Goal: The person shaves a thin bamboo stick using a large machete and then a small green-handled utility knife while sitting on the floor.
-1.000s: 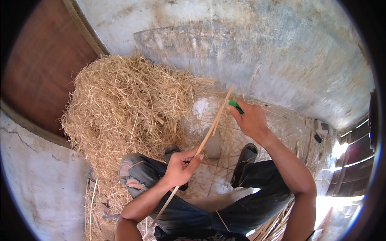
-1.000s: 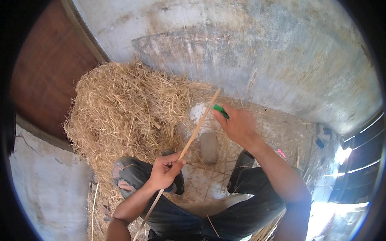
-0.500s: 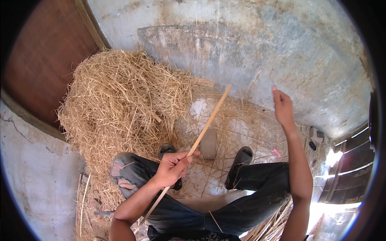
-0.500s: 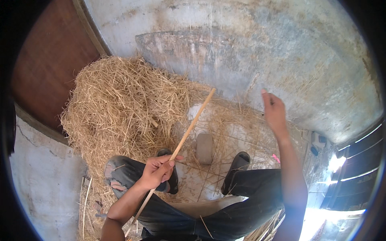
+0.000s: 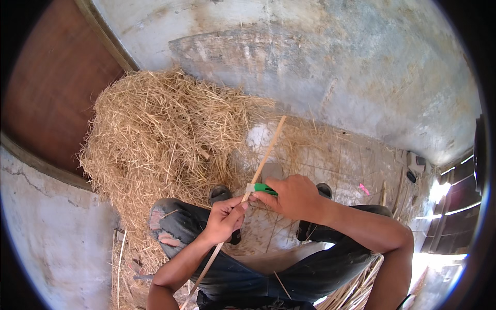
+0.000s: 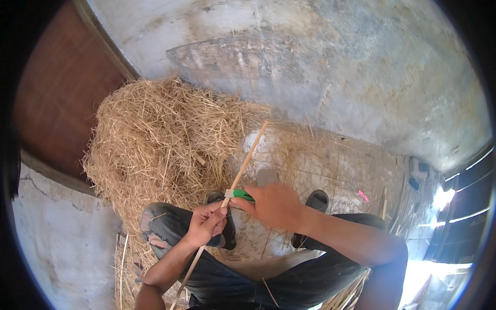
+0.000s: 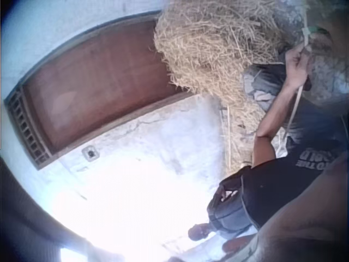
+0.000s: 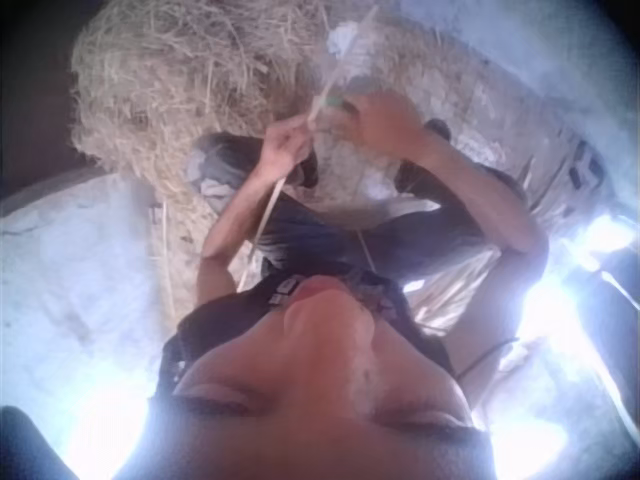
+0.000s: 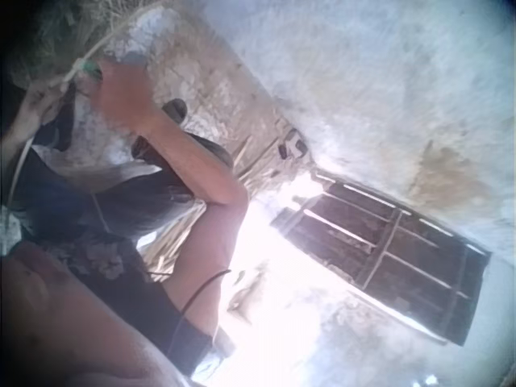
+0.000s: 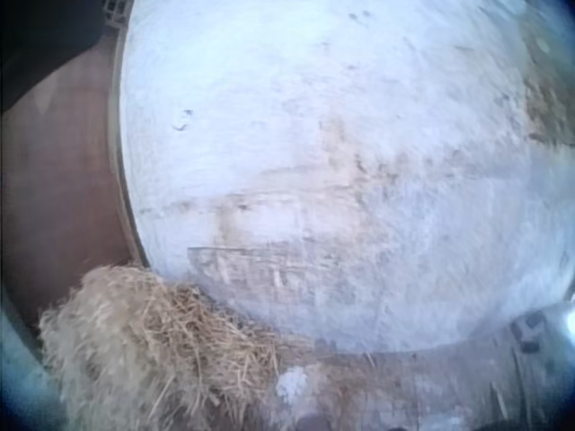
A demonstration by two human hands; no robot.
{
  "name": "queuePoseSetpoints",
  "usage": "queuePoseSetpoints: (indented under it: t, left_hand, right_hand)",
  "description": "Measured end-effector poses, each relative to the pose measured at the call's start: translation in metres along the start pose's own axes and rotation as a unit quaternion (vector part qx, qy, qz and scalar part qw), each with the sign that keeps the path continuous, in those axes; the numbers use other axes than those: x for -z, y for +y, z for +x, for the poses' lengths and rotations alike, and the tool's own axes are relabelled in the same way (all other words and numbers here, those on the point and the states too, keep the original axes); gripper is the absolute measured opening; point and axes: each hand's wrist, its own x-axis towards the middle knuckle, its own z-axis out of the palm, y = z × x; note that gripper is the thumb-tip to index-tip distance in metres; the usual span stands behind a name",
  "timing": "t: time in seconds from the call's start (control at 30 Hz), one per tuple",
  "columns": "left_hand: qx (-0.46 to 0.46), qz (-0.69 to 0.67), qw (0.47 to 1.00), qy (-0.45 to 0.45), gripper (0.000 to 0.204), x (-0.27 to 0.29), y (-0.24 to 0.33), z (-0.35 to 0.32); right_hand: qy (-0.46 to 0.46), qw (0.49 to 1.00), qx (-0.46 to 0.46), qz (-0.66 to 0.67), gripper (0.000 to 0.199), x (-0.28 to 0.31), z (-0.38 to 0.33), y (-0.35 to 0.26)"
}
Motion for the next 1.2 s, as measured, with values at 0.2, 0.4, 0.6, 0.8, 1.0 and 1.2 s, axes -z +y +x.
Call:
queuePoseSetpoints:
  t: [0.2, 0.4, 0.6, 0.8, 1.0, 1.2]
  left_hand:
    - [0.004, 0.011, 1.0, 0.006, 0.032, 0.002, 0.004, 0.003]
    - [0.011, 0.002, 0.995, -0.1, 0.035, 0.008, -0.01, -0.026]
    - [0.02, -0.027, 0.996, -0.084, 0.038, 0.014, -0.007, -0.021]
    - [0.012, -0.007, 0.994, -0.105, 0.04, 0.001, -0.003, -0.013]
    - [-0.001, -0.016, 0.995, -0.097, 0.043, -0.005, 0.0, -0.004]
    - [0.022, -0.028, 0.995, -0.094, 0.045, -0.007, 0.004, -0.003]
  right_hand:
    - [0.068, 0.988, -0.141, -0.009, 0.051, 0.013, 0.03, 0.033]
    - [0.419, 0.849, -0.322, -0.027, 0.059, 0.134, -0.012, 0.243]
    - [0.324, 0.88, -0.299, 0.179, 0.052, 0.102, -0.013, 0.163]
    - [0.191, 0.882, -0.206, 0.377, 0.041, 0.052, 0.015, 0.065]
    - [0.106, 0.86, -0.146, 0.477, 0.037, 0.006, 0.022, 0.027]
    - [0.028, 0.899, -0.114, 0.423, 0.043, -0.012, 0.007, 0.007]
